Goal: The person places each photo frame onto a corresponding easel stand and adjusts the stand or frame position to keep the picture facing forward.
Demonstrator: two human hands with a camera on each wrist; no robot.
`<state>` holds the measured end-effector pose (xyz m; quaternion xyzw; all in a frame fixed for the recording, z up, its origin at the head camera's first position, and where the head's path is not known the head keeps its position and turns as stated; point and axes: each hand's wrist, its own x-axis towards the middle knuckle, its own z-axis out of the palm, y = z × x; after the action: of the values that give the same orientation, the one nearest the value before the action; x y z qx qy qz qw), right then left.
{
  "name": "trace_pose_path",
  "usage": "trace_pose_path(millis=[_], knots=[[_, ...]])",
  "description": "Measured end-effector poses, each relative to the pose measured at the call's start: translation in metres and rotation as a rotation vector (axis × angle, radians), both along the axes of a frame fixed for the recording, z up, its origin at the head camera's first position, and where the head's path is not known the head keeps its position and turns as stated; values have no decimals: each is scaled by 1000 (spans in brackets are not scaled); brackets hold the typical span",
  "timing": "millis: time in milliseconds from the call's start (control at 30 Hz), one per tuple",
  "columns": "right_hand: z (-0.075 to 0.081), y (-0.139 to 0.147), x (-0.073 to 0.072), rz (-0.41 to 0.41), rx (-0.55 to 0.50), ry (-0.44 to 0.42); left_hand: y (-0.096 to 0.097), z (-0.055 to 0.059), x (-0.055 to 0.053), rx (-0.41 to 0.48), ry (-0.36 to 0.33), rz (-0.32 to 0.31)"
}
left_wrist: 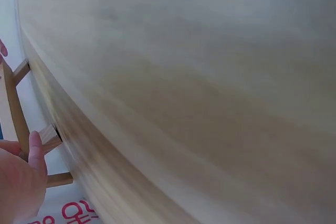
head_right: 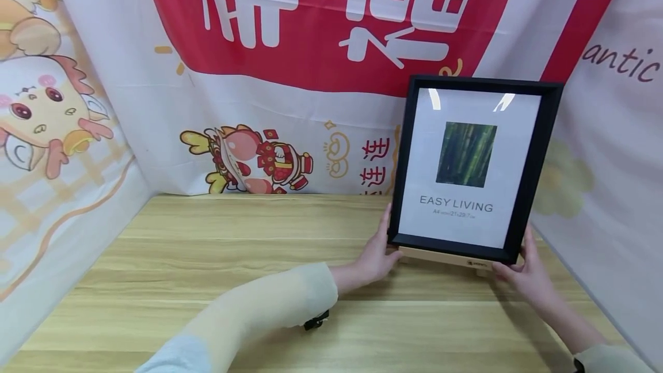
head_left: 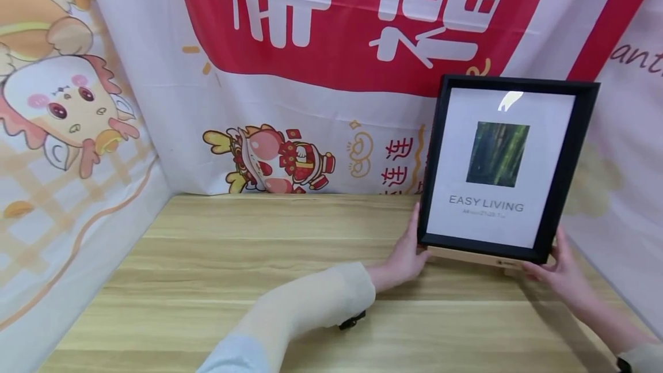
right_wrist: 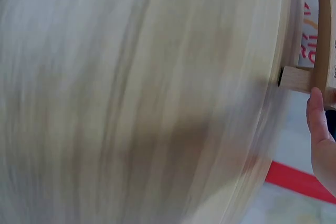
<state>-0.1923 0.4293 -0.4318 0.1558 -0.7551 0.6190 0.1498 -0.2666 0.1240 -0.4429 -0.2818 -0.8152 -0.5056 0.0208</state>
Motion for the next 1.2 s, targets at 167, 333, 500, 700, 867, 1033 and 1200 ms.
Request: trace_pose_path(millis=[167,333,500,700,867,1033,1200], knots=[[0,-17,0,-40,58,-25,-17,3,3,-30,-32,7],[-1,-36,-1,-62,58,-48,-37,7,6,-66,-45,22],[-2,-56,-2,-76,70,-63,-55,6,5,-64,-51,25],[-2,-76,-3,-101,140,-73,-75,4,5,-63,-70,36],[-1,-93,-4,-99,165,-86,-94,5,8,-31,-85,28],[1,-115,-7,-84,153,-97,-116,6,9,-12,-92,40],[4,-135,-12,-71,156,-95,-137,9,10,-7,-135,75]])
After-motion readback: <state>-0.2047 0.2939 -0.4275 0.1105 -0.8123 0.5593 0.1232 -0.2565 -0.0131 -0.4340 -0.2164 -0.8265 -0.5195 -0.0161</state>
